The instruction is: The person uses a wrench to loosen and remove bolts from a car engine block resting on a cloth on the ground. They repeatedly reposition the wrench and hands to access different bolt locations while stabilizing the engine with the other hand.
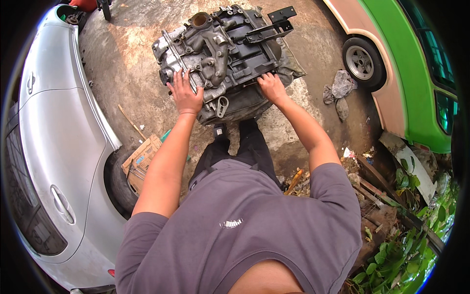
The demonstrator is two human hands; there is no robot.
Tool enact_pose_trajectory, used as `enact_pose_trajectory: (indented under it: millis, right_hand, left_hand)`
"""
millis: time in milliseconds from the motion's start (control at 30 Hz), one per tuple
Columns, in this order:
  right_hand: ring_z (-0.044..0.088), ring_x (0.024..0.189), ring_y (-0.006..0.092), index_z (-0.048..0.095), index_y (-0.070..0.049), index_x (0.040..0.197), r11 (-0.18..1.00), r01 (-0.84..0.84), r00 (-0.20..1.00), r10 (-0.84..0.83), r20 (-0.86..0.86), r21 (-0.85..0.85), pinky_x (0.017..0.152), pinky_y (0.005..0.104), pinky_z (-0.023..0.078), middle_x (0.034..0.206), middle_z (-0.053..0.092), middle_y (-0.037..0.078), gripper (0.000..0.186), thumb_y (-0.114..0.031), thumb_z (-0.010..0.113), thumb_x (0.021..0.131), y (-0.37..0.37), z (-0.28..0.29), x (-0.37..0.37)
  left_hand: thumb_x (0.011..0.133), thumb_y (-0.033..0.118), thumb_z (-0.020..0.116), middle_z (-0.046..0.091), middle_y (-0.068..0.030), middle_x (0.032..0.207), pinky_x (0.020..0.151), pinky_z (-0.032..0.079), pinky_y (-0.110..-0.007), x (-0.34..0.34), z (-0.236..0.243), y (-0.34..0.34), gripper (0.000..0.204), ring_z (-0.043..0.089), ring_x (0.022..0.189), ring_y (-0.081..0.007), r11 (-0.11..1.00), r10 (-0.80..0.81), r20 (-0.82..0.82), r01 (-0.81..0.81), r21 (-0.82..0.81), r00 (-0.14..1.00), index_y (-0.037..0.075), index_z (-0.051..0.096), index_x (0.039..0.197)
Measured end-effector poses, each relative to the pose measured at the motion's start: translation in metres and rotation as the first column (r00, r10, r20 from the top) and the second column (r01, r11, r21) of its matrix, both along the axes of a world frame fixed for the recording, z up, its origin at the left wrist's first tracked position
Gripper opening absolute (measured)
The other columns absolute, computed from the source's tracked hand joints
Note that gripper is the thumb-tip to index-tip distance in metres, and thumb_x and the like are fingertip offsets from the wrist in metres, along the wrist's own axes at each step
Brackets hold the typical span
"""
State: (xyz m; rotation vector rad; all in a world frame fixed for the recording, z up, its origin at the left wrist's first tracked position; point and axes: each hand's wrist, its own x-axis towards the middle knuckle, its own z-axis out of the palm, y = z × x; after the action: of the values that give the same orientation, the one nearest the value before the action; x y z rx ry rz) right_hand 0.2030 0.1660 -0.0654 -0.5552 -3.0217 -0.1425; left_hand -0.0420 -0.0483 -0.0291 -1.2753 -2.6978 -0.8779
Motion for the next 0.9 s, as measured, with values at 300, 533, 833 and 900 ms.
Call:
enact_pose_trajectory:
  millis: [300,533,833,900]
  right_hand:
    - [0.059,0.088,0.0253,0.069,-0.008,0.075,0.995,0.087,0.995,-0.089,0.041,0.044,0.075,0.0386,0.049,0.088,0.062,0.008,0.015,-0.016,0.057,0.08,-0.019,0.015,-0.017]
    - [0.064,0.093,0.0356,0.069,0.0,0.084,0.923,0.361,0.908,-0.314,0.279,-0.136,0.075,0.043,0.056,0.103,0.063,0.019,0.016,-0.009,0.056,0.081,-0.045,0.045,-0.047]
    - [0.069,0.095,0.0363,0.071,0.003,0.091,0.61,0.712,0.701,-0.579,0.417,-0.349,0.078,0.041,0.055,0.096,0.069,0.027,0.023,-0.011,0.058,0.078,-0.027,0.056,-0.076]
    - [0.069,0.091,0.0377,0.068,0.005,0.091,0.414,0.753,0.645,-0.621,0.446,-0.512,0.075,0.0424,0.055,0.092,0.069,0.025,0.023,-0.011,0.057,0.079,-0.022,0.047,-0.081]
  left_hand:
    - [0.078,0.029,0.059,0.039,-0.0132,0.148,0.118,0.009,-0.059,0.0,-0.002,0.0,0.064,0.027,0.144,-0.0316,1.0,-0.009,0.006,0.009,0.024,1.0,0.012,0.045,0.139]
    - [0.078,0.03,0.06,0.039,-0.0136,0.148,0.117,0.011,-0.06,-0.002,-0.002,-0.001,0.064,0.027,0.144,-0.0317,0.998,-0.016,0.012,0.015,0.057,1.0,0.012,0.046,0.138]
    - [0.079,0.032,0.059,0.038,-0.0122,0.149,0.118,0.01,-0.059,-0.001,-0.002,-0.002,0.066,0.026,0.145,-0.0306,0.997,-0.013,0.023,0.011,0.076,1.0,0.013,0.044,0.141]
    - [0.08,0.031,0.059,0.037,-0.011,0.15,0.118,0.01,-0.058,-0.001,-0.002,-0.002,0.066,0.024,0.146,-0.0294,0.997,-0.009,0.034,0.006,0.07,0.999,0.014,0.043,0.141]
